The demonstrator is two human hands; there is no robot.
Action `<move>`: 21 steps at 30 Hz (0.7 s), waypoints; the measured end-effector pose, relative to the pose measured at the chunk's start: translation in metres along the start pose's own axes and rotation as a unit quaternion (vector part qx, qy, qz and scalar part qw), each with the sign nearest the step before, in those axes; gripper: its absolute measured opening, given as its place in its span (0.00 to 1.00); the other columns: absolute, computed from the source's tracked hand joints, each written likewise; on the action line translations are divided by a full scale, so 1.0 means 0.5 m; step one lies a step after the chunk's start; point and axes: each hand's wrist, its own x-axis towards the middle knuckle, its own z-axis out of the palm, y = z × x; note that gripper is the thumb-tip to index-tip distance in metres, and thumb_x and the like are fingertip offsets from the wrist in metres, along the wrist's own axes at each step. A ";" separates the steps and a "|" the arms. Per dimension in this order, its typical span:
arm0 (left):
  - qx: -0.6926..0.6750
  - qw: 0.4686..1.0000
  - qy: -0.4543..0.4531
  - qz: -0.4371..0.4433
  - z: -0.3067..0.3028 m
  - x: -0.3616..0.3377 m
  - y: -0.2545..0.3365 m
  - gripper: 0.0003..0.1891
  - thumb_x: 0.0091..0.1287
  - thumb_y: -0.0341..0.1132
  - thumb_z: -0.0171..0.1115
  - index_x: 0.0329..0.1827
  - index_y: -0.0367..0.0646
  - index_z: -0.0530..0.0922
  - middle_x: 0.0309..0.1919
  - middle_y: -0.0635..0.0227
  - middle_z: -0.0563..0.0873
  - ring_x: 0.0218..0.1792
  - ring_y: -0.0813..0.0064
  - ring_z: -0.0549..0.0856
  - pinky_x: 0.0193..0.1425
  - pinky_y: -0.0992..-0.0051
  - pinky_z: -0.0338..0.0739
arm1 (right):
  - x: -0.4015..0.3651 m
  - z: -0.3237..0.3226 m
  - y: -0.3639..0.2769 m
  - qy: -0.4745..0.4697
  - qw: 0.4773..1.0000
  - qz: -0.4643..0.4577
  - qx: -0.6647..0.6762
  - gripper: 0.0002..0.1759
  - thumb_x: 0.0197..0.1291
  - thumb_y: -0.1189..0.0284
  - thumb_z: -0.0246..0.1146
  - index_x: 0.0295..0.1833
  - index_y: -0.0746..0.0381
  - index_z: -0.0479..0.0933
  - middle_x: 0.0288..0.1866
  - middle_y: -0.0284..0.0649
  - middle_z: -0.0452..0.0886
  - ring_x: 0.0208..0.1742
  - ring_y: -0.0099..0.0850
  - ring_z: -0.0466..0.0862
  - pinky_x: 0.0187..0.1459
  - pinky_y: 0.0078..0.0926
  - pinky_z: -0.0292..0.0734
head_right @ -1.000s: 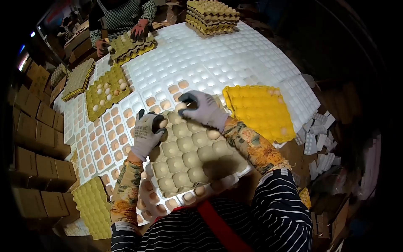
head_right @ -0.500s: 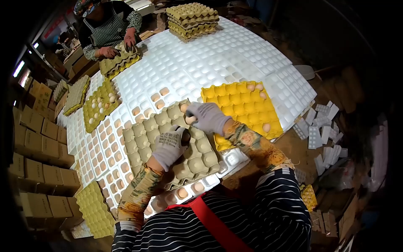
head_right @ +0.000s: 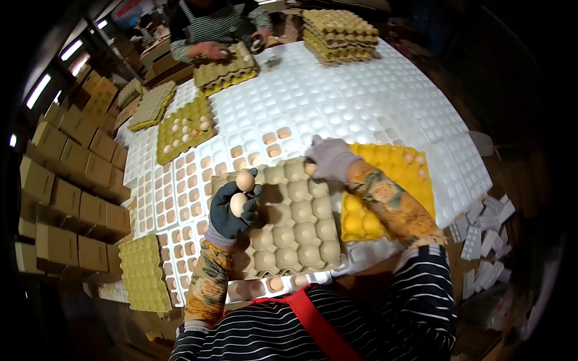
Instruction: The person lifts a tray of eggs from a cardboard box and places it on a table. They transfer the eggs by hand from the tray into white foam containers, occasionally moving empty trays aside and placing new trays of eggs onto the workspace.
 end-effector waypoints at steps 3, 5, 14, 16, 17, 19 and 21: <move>0.080 0.995 -0.006 0.063 -0.034 -0.060 0.091 0.24 0.81 0.39 0.49 0.76 0.42 0.67 0.54 0.57 0.83 0.39 0.69 0.86 0.39 0.73 0.82 | 0.013 0.003 0.066 0.055 0.929 -0.022 0.364 0.23 0.49 0.61 0.76 0.50 0.60 0.86 0.41 0.39 0.86 0.41 0.32 0.85 0.46 0.29 0.81; 0.202 0.960 0.038 0.188 -0.126 -0.100 0.163 0.23 0.80 0.37 0.55 0.75 0.41 0.69 0.55 0.60 0.84 0.40 0.74 0.86 0.43 0.75 0.84 | 0.073 -0.020 0.052 0.028 0.863 0.074 0.499 0.22 0.52 0.62 0.76 0.51 0.61 0.85 0.39 0.39 0.87 0.41 0.27 0.84 0.46 0.27 0.80; 0.807 0.449 0.346 0.164 -0.440 0.186 0.477 0.22 0.62 0.48 0.69 0.58 0.51 0.83 0.47 0.60 0.88 0.48 0.60 0.87 0.53 0.62 0.83 | 0.581 0.026 -0.201 -0.030 0.999 0.000 0.035 0.30 0.58 0.47 0.63 0.63 0.52 0.77 0.63 0.49 0.75 0.58 0.47 0.83 0.61 0.42 0.78; 0.814 0.435 0.383 0.035 -0.422 0.212 0.486 0.25 0.61 0.49 0.68 0.60 0.51 0.82 0.53 0.58 0.86 0.56 0.55 0.84 0.63 0.60 0.77 | 0.678 0.057 -0.225 -0.044 0.999 0.010 -0.008 0.27 0.62 0.54 0.61 0.63 0.54 0.76 0.64 0.49 0.74 0.59 0.47 0.83 0.59 0.43 0.79; 0.779 0.476 0.391 0.117 -0.450 0.220 0.508 0.24 0.62 0.47 0.68 0.60 0.50 0.82 0.53 0.58 0.86 0.56 0.55 0.84 0.62 0.60 0.77 | 0.726 0.081 -0.224 -0.049 0.999 0.008 -0.010 0.27 0.62 0.54 0.61 0.63 0.54 0.76 0.64 0.49 0.74 0.59 0.47 0.83 0.59 0.43 0.79; 0.675 0.525 0.417 0.309 -0.511 0.238 0.546 0.21 0.64 0.42 0.67 0.59 0.46 0.82 0.52 0.58 0.84 0.55 0.57 0.83 0.61 0.61 0.76 | 0.815 0.135 -0.218 -0.081 0.994 -0.021 -0.071 0.23 0.65 0.60 0.58 0.63 0.55 0.74 0.64 0.51 0.74 0.59 0.47 0.84 0.57 0.43 0.79; 0.663 0.486 0.414 0.391 -0.514 0.261 0.572 0.18 0.66 0.38 0.66 0.58 0.43 0.81 0.53 0.57 0.82 0.54 0.56 0.82 0.61 0.62 0.76 | 0.848 0.144 -0.269 -0.059 0.996 -0.048 -0.045 0.22 0.65 0.61 0.57 0.63 0.55 0.74 0.64 0.51 0.74 0.58 0.47 0.84 0.57 0.43 0.79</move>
